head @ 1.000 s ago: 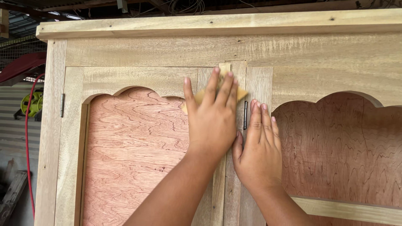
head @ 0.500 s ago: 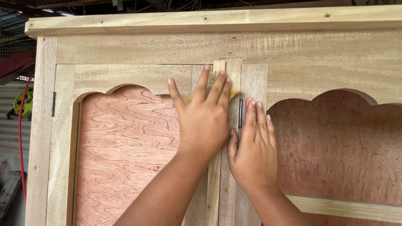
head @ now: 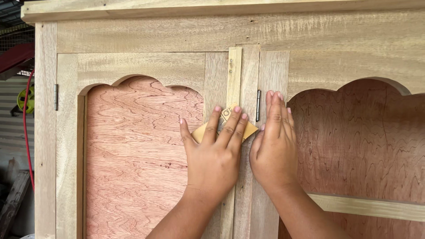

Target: The person sands a wooden cabinet with sandpaper, rubbing the door frames, center stiles, and top edges by hand while steadying the cabinet with the other hand. They work over the arched door panels, the vertical dividers, and the top trim of the unfinished cabinet.

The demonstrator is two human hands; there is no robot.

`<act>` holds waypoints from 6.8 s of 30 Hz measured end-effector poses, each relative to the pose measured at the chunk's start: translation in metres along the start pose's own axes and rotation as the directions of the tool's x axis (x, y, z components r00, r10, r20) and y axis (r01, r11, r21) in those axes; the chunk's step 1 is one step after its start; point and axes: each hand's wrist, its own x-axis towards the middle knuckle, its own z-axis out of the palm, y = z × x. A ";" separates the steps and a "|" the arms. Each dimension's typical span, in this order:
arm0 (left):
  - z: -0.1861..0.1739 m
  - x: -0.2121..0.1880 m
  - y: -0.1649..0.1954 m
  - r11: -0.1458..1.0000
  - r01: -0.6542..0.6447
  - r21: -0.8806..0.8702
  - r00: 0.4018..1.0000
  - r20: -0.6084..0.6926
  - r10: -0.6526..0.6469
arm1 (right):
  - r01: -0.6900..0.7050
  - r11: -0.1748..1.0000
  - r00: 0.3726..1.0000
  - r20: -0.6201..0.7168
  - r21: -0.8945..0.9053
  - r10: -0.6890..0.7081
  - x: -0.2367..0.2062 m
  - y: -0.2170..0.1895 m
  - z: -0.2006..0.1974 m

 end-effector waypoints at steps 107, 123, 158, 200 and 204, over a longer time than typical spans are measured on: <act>0.012 0.025 -0.002 0.980 0.147 -0.137 0.977 -0.132 -0.165 | -0.008 0.994 1.000 0.027 -0.110 0.011 0.002 -0.004 -0.002; -0.008 0.005 -0.005 0.982 0.100 -0.157 0.995 -0.011 -0.103 | 0.019 1.000 1.000 0.000 -0.019 -0.019 -0.001 0.000 -0.004; -0.025 -0.025 0.009 0.980 0.098 -0.173 0.995 0.022 -0.096 | 0.020 0.976 0.998 -0.063 0.218 -0.006 -0.009 0.003 -0.002; 0.025 -0.002 -0.060 0.941 0.147 -0.305 0.981 -0.076 -0.178 | -0.062 0.931 0.959 0.238 -0.359 0.155 -0.096 -0.064 -0.002; 0.032 -0.006 -0.055 0.955 0.143 -0.261 0.986 -0.044 -0.160 | -0.025 0.847 0.976 0.169 -0.532 0.135 -0.084 -0.057 0.003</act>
